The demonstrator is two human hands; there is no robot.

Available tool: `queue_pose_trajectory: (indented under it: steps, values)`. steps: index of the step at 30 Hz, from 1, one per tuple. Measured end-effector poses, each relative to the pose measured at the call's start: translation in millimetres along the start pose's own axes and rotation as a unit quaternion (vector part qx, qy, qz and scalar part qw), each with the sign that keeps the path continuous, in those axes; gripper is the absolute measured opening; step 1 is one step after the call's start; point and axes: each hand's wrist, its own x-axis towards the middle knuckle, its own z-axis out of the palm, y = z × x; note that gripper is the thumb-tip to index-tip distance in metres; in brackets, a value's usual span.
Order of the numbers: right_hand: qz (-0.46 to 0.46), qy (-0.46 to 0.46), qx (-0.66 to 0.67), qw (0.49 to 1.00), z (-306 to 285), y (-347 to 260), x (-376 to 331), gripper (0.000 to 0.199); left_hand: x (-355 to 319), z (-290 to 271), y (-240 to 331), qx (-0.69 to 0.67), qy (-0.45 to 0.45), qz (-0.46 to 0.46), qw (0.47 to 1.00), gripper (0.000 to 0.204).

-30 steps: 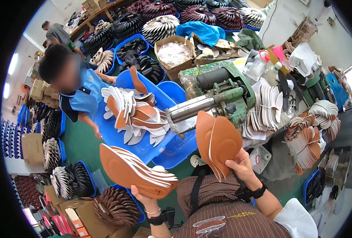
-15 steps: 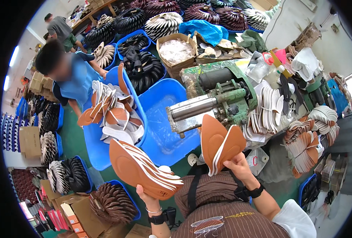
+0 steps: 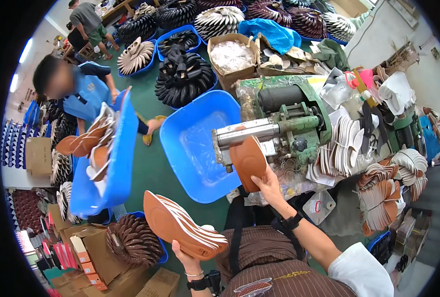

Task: The person assembles footwear by attaching white straps to brown insoles using a roller machine. They handle stacks of insoles and straps, feeding them into the machine and stacking the finished products.

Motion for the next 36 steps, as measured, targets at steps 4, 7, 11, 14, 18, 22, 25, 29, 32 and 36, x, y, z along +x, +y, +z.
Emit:
queue_pose_trajectory:
  steps: [4,7,11,14,18,22,25,29,32,36]
  values:
    - [-0.020,0.022,-0.092,0.995,3.5,-21.6,-21.5,0.052,33.2,-0.3,8.2,-0.007,0.007,-0.002,1.000,0.067]
    - [-0.040,0.093,-0.120,0.988,19.7,-38.3,-57.1,0.057,70.3,-2.9,20.5,0.008,-0.024,-0.015,1.000,0.066]
    - [0.047,0.097,-0.121,0.987,25.8,-32.4,-81.2,0.065,116.8,-12.7,39.8,0.039,-0.056,-0.011,0.998,0.067]
    - [0.071,0.093,-0.104,0.988,33.7,-32.0,-81.6,0.068,141.4,-11.6,51.0,0.033,-0.078,-0.053,0.995,0.072]
    - [0.014,0.138,-0.104,0.985,46.9,-21.5,-85.8,0.065,155.9,-5.3,50.9,0.027,-0.110,-0.078,0.990,0.074]
    - [0.040,0.146,-0.077,0.985,57.6,-28.2,-88.1,0.053,156.6,12.3,51.2,0.032,-0.139,-0.095,0.985,0.073]
    - [0.067,0.148,-0.106,0.981,49.2,-12.9,-81.7,0.043,153.2,15.7,50.2,0.022,-0.144,-0.098,0.985,0.073]
    - [0.063,0.120,-0.125,0.983,37.6,10.6,-33.9,0.047,152.0,23.7,58.9,0.017,-0.171,-0.105,0.980,0.074]
    - [0.009,0.109,-0.091,0.990,44.0,-11.7,9.7,0.042,153.9,22.7,60.6,0.024,-0.175,-0.097,0.979,0.074]
    - [0.025,0.086,-0.118,0.989,55.6,-26.5,-11.9,0.041,149.7,33.7,65.9,0.020,-0.158,-0.083,0.984,0.075]
